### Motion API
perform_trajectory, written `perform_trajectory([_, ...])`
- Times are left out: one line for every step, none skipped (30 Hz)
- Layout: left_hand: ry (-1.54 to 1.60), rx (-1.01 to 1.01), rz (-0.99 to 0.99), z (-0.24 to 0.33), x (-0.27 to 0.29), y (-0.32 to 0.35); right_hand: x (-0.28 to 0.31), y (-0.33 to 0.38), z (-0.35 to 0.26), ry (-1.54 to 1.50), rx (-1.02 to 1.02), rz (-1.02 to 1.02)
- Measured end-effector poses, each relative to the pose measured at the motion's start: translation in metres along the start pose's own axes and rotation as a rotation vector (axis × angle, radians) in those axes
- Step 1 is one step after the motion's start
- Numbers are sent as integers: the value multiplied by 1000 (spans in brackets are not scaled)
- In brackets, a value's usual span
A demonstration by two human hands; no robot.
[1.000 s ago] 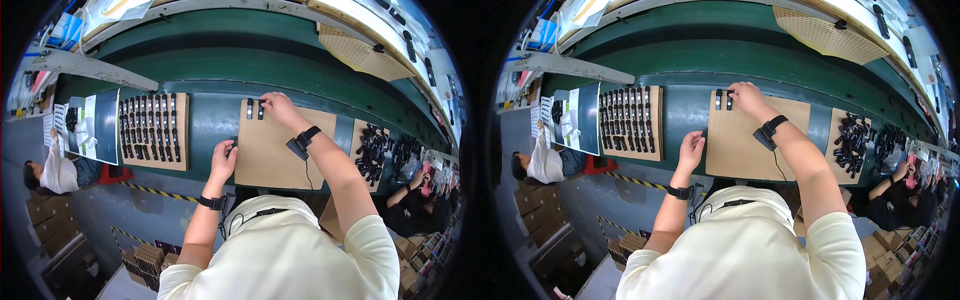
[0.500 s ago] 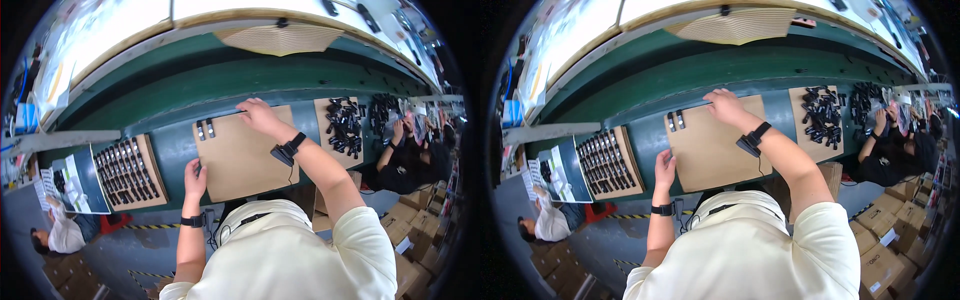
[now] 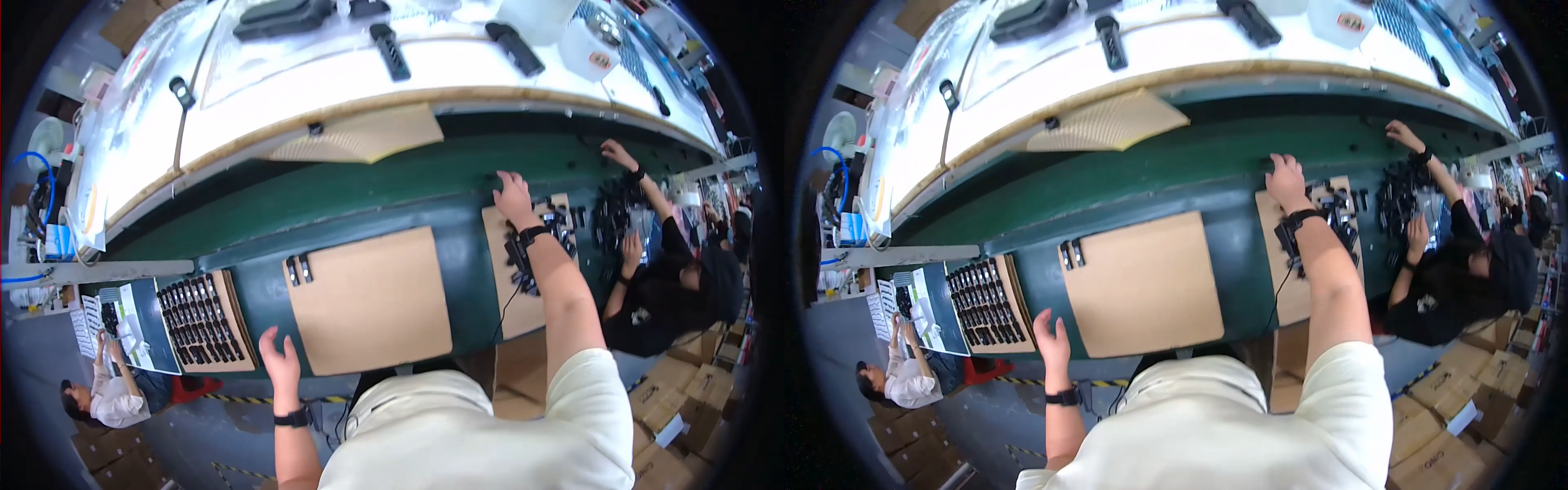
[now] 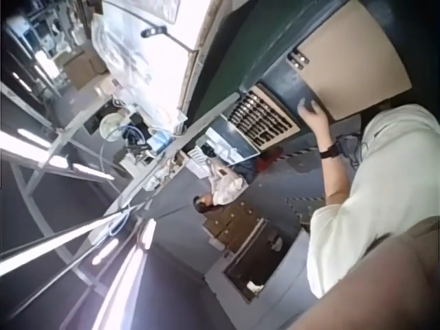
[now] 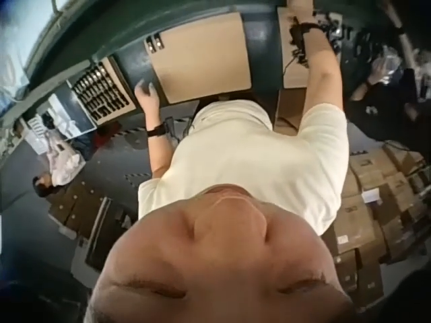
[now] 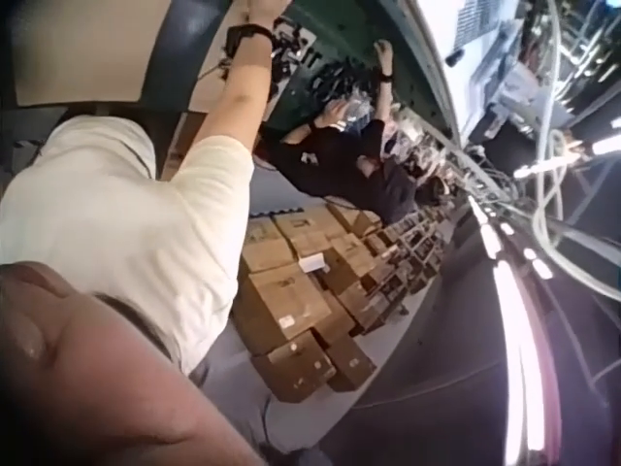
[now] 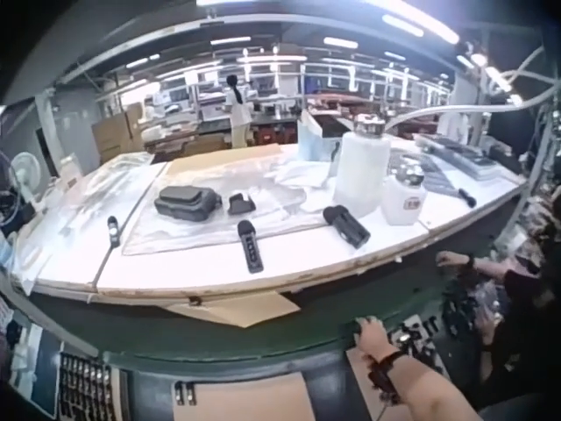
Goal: The person picks up a microphone, turns it over by hand, and places it onto a cardboard sheet. After filling the sheet with microphones, the person moves it aside, replaces it with a new cardboard sheet, and resumes placing microphones onto the sheet one at a time.
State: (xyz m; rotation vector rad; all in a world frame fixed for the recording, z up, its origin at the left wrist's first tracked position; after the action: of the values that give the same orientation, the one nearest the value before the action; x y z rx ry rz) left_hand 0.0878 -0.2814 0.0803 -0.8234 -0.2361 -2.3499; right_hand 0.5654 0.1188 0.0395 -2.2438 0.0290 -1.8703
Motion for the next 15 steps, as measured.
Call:
perform_trajectory([-22,-22,17,2,5,4,-12,-11,0,14,-21,-24])
perform_trajectory([-42,-43,27,5,8,8,-25,-15,3,33,-49,-50])
perform_trajectory([-23,-42,26,14,11,17,-37,-8,9,54,-61,-57])
perform_trajectory([-4,-44,24,23,11,21,-47,-3,16,76,-76,-63])
perform_trajectory([-2,-58,52,39,12,20,-55,-2,17,72,-94,-94])
perform_trajectory([6,-54,39,57,18,25,-59,5,14,68,-115,-138])
perform_trajectory([15,-51,21,74,22,30,-61,10,11,55,-106,-129])
perform_trajectory([22,-49,9,89,26,35,-61,12,6,84,-100,-175])
perform_trajectory([16,-57,22,100,29,35,-61,13,2,117,-101,-224])
perform_trajectory([15,-82,12,110,30,34,-61,12,-4,105,-99,-216])
perform_trajectory([18,-108,-5,120,29,31,-59,11,-9,59,-45,-189])
perform_trajectory([22,-135,-25,128,27,28,-57,11,-15,16,6,-160])
perform_trajectory([25,-149,-30,135,22,24,-53,13,-19,-23,53,-131])
perform_trajectory([68,-176,-57,142,16,19,-49,16,-25,-174,70,-111])
perform_trajectory([114,-203,-86,149,9,14,-46,22,-33,-322,86,-86])
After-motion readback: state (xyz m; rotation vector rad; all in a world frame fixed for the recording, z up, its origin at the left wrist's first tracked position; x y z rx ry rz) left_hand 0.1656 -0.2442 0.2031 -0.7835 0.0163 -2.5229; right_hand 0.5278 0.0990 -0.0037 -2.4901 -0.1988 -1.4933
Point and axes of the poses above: each hand's wrist, its own y-axis away from the middle knuckle, its own x-axis out of the back of the hand, z = x × y, the point moved 2 cm from there along -y, towards the middle knuckle, and after that the axes turned 9 degrees about y, right-handed, at the moved point
